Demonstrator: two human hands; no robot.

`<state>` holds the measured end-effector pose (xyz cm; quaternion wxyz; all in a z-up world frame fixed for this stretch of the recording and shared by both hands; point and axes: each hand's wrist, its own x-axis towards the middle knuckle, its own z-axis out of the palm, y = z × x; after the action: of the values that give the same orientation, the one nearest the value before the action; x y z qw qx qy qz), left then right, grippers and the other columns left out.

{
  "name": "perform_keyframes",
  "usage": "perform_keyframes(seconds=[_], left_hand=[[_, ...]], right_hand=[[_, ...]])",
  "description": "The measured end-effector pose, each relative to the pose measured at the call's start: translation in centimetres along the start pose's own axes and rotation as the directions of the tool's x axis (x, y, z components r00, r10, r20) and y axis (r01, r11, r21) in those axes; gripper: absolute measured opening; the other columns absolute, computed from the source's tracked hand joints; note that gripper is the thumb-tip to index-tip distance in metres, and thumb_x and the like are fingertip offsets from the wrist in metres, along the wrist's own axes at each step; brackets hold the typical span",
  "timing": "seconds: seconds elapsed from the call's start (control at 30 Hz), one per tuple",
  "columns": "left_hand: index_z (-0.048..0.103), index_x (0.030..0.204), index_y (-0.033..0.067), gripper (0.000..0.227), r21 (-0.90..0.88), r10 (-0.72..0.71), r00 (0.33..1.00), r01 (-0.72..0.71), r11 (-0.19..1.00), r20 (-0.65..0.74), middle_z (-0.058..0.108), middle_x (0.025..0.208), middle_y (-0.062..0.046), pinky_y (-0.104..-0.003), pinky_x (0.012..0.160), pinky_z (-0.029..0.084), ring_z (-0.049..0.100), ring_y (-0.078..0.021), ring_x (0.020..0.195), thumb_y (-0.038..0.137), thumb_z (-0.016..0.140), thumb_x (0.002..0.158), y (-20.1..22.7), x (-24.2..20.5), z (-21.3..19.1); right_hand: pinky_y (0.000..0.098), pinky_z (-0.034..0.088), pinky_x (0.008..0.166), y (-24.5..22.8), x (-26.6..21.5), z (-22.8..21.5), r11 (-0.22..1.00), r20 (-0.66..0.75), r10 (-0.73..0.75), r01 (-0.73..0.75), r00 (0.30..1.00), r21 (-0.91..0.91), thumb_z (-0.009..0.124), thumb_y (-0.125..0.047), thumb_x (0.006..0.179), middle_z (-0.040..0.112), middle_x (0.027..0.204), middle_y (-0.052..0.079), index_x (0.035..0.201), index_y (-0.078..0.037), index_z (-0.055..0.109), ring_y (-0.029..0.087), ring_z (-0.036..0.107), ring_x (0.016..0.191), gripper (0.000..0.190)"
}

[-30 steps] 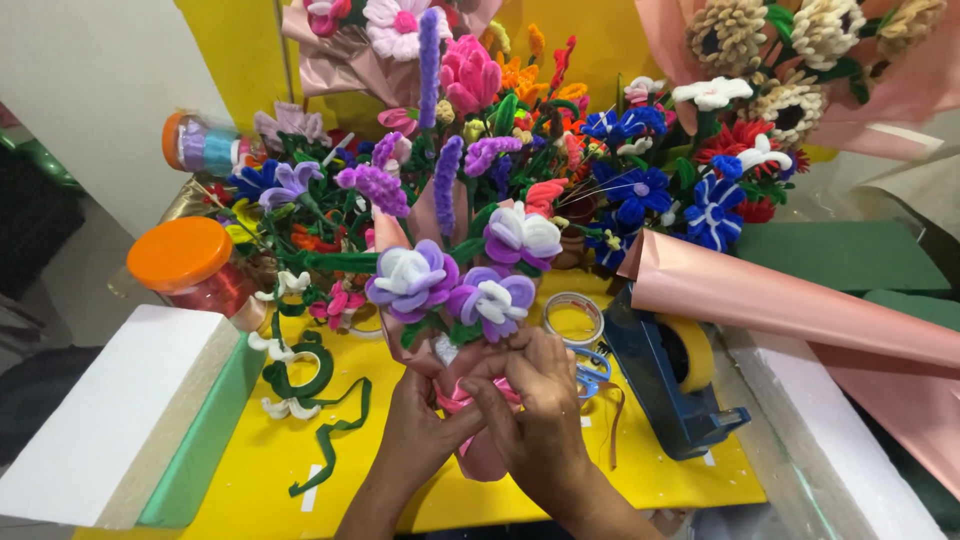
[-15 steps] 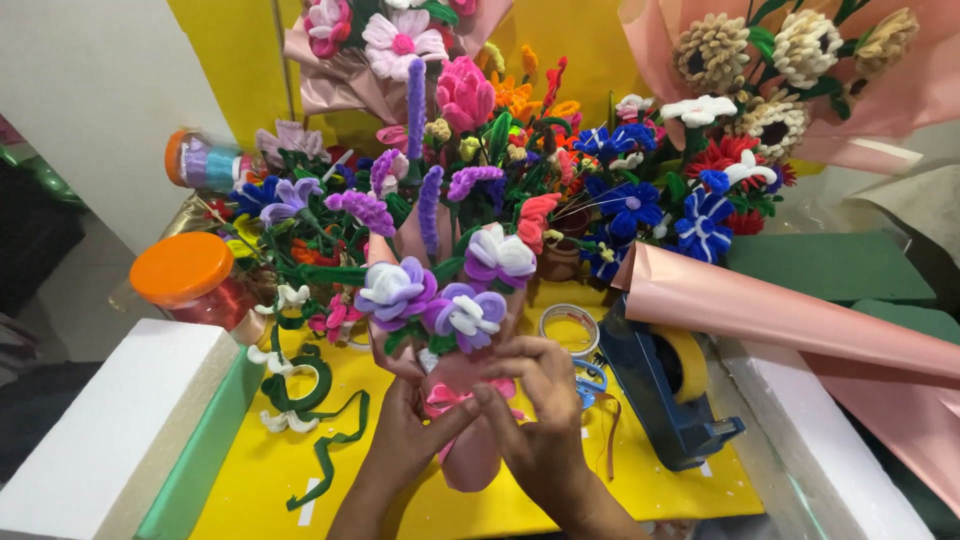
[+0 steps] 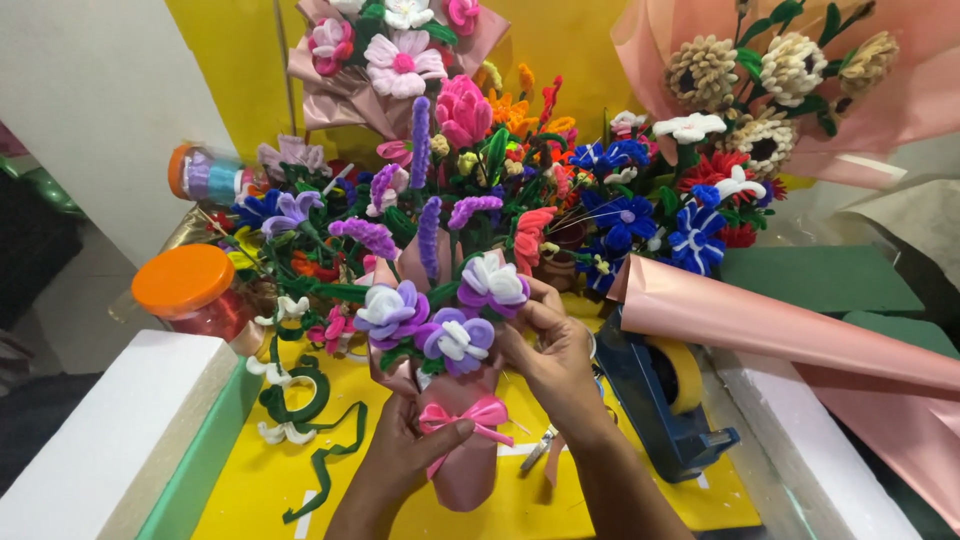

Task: The person ties a pink ribbon around a small bouquet of purple and white felt flowers and kemudian adjusts the individual flower stems.

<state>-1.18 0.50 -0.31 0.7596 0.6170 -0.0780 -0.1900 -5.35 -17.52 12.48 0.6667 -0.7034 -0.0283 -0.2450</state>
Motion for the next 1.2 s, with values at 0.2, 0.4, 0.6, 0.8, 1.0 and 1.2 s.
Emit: perform_keyframes(seconds=[0.2, 0.4, 0.6, 0.8, 1.0, 1.2], left_hand=[[0.045, 0.094, 0.0116, 0.058, 0.09, 0.029, 0.997, -0.023, 0.996, -0.075, 0.054, 0.085, -0.002, -0.03, 0.067, 0.048, 0.057, -0.0141, 0.079, 0.012, 0.098, 0.07, -1.1, 0.3, -0.6], [0.018, 0.16, 0.0072, 0.12, 0.032, 0.073, 0.993, -0.07, 0.997, -0.094, 0.037, 0.155, -0.002, -0.03, 0.105, 0.048, 0.047, -0.013, 0.136, 0.018, 0.089, 0.064, 0.1, 0.3, -0.1], [0.046, 0.146, 0.0099, 0.091, -0.077, -0.036, 0.995, 0.029, 0.997, -0.093, 0.069, 0.12, -0.008, -0.034, 0.085, 0.058, 0.069, -0.0195, 0.107, 0.007, 0.088, 0.065, 2.3, -0.8, 0.6], [0.023, 0.161, 0.0108, 0.121, -0.037, -0.057, 0.993, 0.053, 0.998, -0.108, 0.046, 0.151, 0.0, -0.03, 0.1, 0.05, 0.053, -0.0126, 0.133, 0.013, 0.09, 0.061, 1.3, -0.1, 0.3], [0.049, 0.133, 0.0063, 0.075, -0.148, 0.06, 0.99, -0.079, 0.986, -0.13, 0.052, 0.092, -0.003, -0.029, 0.076, 0.053, 0.058, -0.0123, 0.089, 0.001, 0.089, 0.07, 1.5, 0.3, 1.0], [0.045, 0.087, 0.0161, 0.054, -0.112, 0.224, 0.963, -0.242, 0.964, -0.152, 0.051, 0.073, 0.0, -0.026, 0.056, 0.041, 0.05, -0.0113, 0.066, 0.006, 0.094, 0.067, 1.1, 1.1, 1.4]], right_hand=[[0.0373, 0.052, 0.106, 2.4, 0.7, 0.1, 0.982, -0.023, -0.142, 0.138, 0.99, -0.13, 0.075, -0.009, 0.087, 0.059, 0.139, 0.013, 0.122, -0.008, 0.074, 0.025, 0.057, 0.134, 0.035], [0.034, 0.051, 0.103, 2.9, 0.6, 0.2, 0.964, -0.082, -0.193, 0.173, 0.978, -0.203, 0.079, -0.015, 0.085, 0.063, 0.129, 0.01, 0.124, -0.007, 0.071, 0.024, 0.063, 0.124, 0.04], [0.0395, 0.051, 0.105, 2.4, 0.5, 0.4, 0.97, -0.079, -0.156, 0.138, 0.985, -0.2, 0.076, -0.026, 0.089, 0.065, 0.127, 0.011, 0.128, -0.009, 0.071, 0.026, 0.062, 0.124, 0.043], [0.0366, 0.053, 0.102, 3.0, 0.7, 0.6, 0.973, -0.094, -0.175, 0.157, 0.98, -0.171, 0.076, -0.019, 0.088, 0.064, 0.121, 0.009, 0.123, -0.009, 0.074, 0.023, 0.064, 0.121, 0.037], [0.031, 0.06, 0.094, 2.3, 0.0, 1.2, 0.998, -0.203, 0.005, 0.009, 0.979, 0.067, 0.073, -0.014, 0.088, 0.064, 0.121, 0.012, 0.128, -0.007, 0.057, 0.02, 0.067, 0.111, 0.043], [0.0334, 0.056, 0.068, 1.2, -5.8, 3.3, 0.588, 0.035, -0.656, 0.539, 0.754, -0.604, 0.063, -0.02, 0.097, 0.077, 0.084, 0.004, 0.089, -0.01, 0.074, 0.02, 0.073, 0.071, 0.016]])
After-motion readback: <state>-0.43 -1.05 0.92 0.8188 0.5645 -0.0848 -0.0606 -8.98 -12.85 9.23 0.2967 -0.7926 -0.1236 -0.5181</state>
